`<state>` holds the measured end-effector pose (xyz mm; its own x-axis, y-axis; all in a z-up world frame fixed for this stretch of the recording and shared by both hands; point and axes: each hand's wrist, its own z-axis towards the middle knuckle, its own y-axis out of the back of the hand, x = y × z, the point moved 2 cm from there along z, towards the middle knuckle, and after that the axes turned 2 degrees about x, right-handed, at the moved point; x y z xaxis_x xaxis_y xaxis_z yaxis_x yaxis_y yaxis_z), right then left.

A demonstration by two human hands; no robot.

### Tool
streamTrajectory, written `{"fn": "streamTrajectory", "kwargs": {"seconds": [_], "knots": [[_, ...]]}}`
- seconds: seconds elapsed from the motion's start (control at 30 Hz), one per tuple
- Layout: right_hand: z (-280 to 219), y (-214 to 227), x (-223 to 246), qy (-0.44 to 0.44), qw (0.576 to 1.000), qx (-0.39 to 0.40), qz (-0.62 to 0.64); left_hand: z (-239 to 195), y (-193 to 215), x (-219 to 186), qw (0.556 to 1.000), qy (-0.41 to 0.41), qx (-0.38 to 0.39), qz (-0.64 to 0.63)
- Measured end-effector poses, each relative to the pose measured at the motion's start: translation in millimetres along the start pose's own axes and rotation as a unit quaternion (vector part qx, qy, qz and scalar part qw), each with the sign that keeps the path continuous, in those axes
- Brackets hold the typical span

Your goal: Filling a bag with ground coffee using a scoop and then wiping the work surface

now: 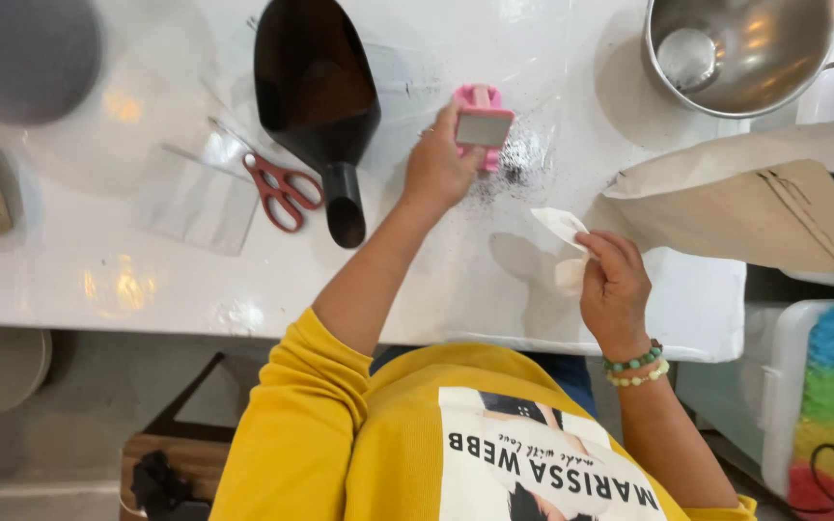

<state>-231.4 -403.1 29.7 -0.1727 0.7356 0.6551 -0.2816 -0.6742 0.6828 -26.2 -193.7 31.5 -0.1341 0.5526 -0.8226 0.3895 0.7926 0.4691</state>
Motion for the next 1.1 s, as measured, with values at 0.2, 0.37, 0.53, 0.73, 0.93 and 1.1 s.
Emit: {"fn": "streamTrajectory", "kwargs": {"seconds": [0.2,0.37,0.53,0.73,0.93,1.1], "knots": [[-7.4,-19.1,-4.7,-0.07,0.996,-0.049,-0.032,18.2,-6.6,24.5,0.999,-0.053,0.001,0.012],[4.7,-25.3,-8.8,-0.084,0.994,-0.058,-0.039,-3.8,13.0,29.5,0.981,-0.154,0.032,-0.111],[35.3,-31.4,-3.7,-0.079,0.994,-0.069,-0.029,-19.6,28.0,12.6,0.973,-0.201,-0.007,-0.113],[83.5,-34.5,18.1,-0.024,0.998,-0.063,0.01,-28.1,32.7,3.0,0.971,-0.198,-0.004,-0.133],[110.0,-38.0,8.7,-0.026,0.999,-0.028,0.016,-29.1,43.9,-3.6,0.964,-0.211,0.007,-0.161],[150.6,-45.2,-42.3,-0.04,0.998,-0.056,-0.005,-29.9,71.4,-13.8,0.954,-0.259,-0.069,-0.132]]}}
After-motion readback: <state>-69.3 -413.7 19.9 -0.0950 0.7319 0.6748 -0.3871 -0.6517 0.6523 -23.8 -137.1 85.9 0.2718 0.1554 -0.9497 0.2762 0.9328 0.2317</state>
